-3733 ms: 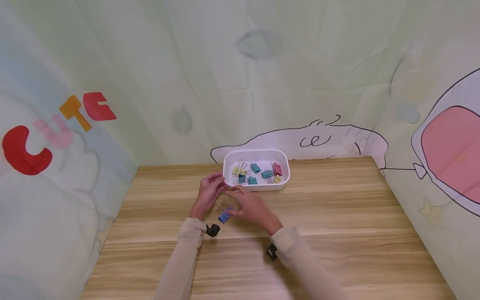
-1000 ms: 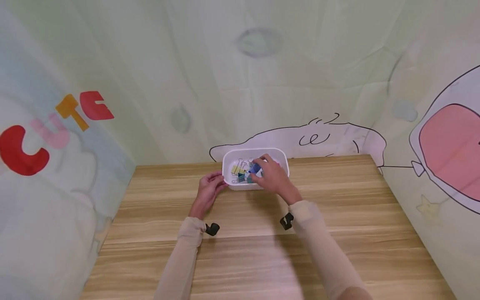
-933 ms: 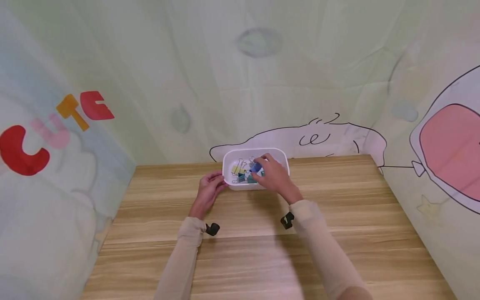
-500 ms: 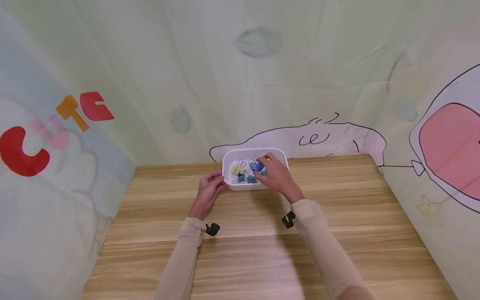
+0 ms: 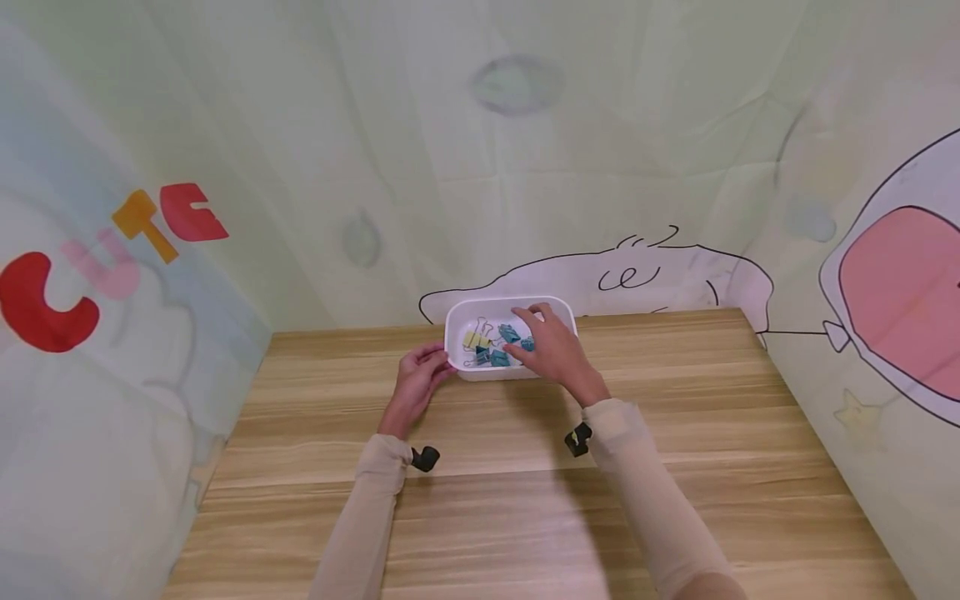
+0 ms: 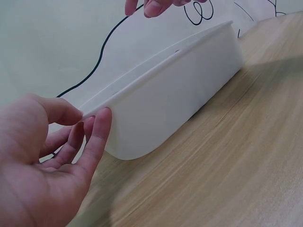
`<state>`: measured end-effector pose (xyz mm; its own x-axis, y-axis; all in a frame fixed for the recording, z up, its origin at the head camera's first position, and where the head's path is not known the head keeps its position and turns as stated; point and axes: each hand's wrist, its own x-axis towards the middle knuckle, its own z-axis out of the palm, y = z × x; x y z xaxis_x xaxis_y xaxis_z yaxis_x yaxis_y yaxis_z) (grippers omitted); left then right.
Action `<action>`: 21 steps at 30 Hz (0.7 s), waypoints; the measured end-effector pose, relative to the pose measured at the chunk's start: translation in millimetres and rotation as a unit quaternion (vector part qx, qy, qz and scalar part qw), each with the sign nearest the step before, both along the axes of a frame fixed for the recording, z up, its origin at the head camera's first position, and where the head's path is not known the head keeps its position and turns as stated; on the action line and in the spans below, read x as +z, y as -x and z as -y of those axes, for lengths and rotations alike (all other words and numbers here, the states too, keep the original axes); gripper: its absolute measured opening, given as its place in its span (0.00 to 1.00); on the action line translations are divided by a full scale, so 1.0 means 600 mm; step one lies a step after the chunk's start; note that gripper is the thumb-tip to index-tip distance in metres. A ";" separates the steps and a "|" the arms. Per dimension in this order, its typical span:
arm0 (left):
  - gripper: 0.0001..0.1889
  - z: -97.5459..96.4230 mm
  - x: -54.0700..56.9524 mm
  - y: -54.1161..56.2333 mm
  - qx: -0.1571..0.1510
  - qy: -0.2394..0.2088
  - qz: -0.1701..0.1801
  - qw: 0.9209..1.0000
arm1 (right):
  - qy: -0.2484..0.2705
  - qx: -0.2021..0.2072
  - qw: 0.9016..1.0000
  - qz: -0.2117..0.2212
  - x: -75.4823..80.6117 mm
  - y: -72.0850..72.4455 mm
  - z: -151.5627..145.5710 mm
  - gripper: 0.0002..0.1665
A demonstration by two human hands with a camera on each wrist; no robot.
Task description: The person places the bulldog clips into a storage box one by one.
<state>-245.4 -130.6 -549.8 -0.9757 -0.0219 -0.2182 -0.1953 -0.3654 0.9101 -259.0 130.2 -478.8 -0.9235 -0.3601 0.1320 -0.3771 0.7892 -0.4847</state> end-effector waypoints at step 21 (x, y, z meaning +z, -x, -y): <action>0.20 0.005 -0.002 -0.004 0.007 -0.005 -0.001 1.000 | 0.012 0.001 1.000 0.007 -0.010 -0.007 -0.009 0.45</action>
